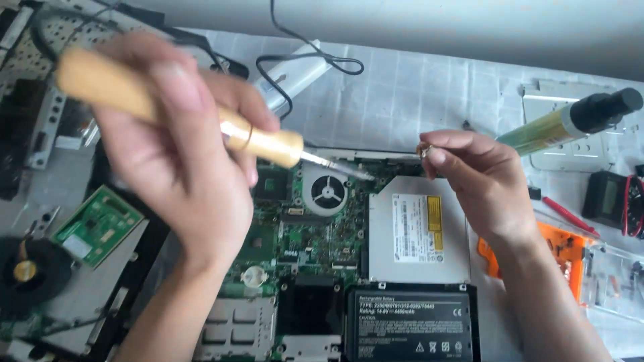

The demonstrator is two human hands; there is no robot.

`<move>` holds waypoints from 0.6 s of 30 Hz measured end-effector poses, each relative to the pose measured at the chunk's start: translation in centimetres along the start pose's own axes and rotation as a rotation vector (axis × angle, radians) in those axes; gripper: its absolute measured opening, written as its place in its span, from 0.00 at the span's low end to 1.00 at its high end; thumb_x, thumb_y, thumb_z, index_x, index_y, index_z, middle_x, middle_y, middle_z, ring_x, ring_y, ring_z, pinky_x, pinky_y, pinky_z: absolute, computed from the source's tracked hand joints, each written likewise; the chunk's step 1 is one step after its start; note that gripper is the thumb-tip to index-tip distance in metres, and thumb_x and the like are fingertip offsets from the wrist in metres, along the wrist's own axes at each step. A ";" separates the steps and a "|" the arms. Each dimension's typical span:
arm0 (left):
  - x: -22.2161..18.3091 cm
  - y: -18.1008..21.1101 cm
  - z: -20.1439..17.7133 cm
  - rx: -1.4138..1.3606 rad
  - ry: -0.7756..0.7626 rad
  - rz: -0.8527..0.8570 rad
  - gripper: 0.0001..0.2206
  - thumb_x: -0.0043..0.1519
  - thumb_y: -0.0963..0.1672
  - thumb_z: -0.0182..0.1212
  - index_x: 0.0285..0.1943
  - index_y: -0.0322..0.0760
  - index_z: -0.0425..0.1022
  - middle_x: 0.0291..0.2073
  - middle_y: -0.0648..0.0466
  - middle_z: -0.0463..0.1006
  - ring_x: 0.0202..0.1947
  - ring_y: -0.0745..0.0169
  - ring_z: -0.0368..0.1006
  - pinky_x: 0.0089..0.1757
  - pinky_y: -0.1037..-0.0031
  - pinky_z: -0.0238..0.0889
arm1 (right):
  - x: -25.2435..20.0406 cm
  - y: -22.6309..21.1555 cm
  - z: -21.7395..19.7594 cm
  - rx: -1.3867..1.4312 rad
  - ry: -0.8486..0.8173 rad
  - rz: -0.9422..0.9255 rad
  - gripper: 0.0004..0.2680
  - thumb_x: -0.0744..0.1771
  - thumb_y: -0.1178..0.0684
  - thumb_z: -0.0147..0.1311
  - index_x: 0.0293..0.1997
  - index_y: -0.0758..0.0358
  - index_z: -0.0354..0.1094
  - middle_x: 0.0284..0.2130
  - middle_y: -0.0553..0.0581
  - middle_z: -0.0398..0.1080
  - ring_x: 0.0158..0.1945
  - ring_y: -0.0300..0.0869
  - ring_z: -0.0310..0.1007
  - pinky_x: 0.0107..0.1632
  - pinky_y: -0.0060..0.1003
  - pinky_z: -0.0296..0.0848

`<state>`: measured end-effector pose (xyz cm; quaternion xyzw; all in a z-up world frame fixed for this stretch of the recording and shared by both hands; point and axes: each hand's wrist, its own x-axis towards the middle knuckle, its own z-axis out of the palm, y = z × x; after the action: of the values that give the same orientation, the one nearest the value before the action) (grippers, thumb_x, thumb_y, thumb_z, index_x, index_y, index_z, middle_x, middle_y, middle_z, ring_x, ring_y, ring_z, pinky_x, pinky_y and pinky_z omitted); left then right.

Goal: Using a soldering iron to repair or attach components to a laptop motherboard after testing with a multimeter.

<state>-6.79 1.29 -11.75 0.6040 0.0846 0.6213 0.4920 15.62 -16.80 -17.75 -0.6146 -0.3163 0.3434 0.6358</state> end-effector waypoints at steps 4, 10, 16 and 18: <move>-1.4 -0.9 -0.7 -0.013 -0.010 -0.066 0.05 0.79 0.46 0.48 0.55 0.43 0.63 0.44 0.61 0.70 0.28 0.69 0.77 0.19 0.86 0.63 | 0.1 -1.2 -0.7 -0.009 0.056 -0.015 0.07 0.69 0.63 0.55 0.51 0.66 0.74 0.41 0.60 0.76 0.37 0.41 0.72 0.44 0.31 0.74; -2.2 -1.0 -0.2 0.065 0.002 -0.179 0.04 0.76 0.44 0.47 0.53 0.40 0.59 0.51 0.60 0.67 0.28 0.65 0.79 0.15 0.87 0.59 | 0.9 -1.8 -2.4 0.069 0.182 -0.002 0.09 0.72 0.58 0.51 0.58 0.63 0.70 0.45 0.54 0.72 0.43 0.40 0.72 0.46 0.30 0.73; -1.8 -0.9 0.1 0.174 0.023 -0.222 0.15 0.76 0.54 0.46 0.53 0.43 0.58 0.31 0.58 0.66 0.23 0.68 0.75 0.16 0.84 0.55 | 0.6 -1.8 -2.3 0.041 0.147 -0.003 0.06 0.71 0.59 0.52 0.54 0.65 0.70 0.39 0.56 0.71 0.41 0.41 0.71 0.44 0.30 0.74; -1.7 -0.8 0.2 0.334 0.116 -0.211 0.20 0.75 0.57 0.42 0.53 0.38 0.54 0.47 0.59 0.62 0.20 0.65 0.69 0.16 0.79 0.53 | 0.2 -1.7 -2.0 -0.056 0.016 -0.038 0.08 0.69 0.62 0.54 0.55 0.66 0.71 0.39 0.58 0.74 0.38 0.41 0.72 0.46 0.30 0.75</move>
<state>-6.58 0.37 -13.42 0.6279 0.2775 0.5775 0.4418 17.44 -17.75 -16.15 -0.6287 -0.3324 0.3172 0.6274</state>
